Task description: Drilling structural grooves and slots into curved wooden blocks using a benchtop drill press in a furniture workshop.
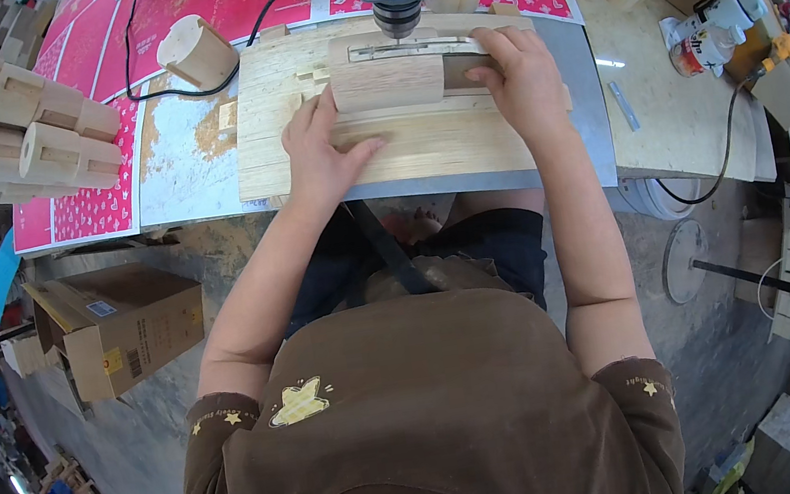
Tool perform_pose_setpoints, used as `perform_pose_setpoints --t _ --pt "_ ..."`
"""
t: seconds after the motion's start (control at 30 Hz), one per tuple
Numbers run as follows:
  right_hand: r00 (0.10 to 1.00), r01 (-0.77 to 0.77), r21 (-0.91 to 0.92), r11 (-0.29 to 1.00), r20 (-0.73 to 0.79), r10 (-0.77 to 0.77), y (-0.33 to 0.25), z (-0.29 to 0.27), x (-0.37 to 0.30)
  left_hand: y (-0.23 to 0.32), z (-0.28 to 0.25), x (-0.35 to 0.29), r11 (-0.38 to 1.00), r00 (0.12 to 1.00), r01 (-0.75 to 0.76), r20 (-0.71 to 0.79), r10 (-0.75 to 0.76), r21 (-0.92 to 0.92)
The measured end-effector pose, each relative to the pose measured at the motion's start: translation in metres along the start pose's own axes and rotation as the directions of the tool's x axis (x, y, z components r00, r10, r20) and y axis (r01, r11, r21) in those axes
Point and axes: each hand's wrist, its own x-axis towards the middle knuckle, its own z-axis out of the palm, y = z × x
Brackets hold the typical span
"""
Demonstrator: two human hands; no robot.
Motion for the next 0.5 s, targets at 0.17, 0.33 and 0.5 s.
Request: perform_pose_setpoints --t 0.17,0.33,0.5 --pt "0.996 0.064 -0.021 0.998 -0.058 -0.065 -0.011 0.011 0.001 -0.016 -0.006 0.01 0.98 0.999 0.023 -0.028 -0.018 0.199" --pt "0.964 0.008 0.543 0.84 -0.229 0.139 -0.011 -0.005 0.009 -0.029 -0.007 0.013 0.993 1.0 -0.003 0.001 0.003 0.119" --pt "0.728 0.054 0.688 0.724 -0.524 0.442 -0.055 -0.108 0.11 -0.028 -0.006 0.015 0.997 1.0 -0.001 0.008 0.001 0.071"
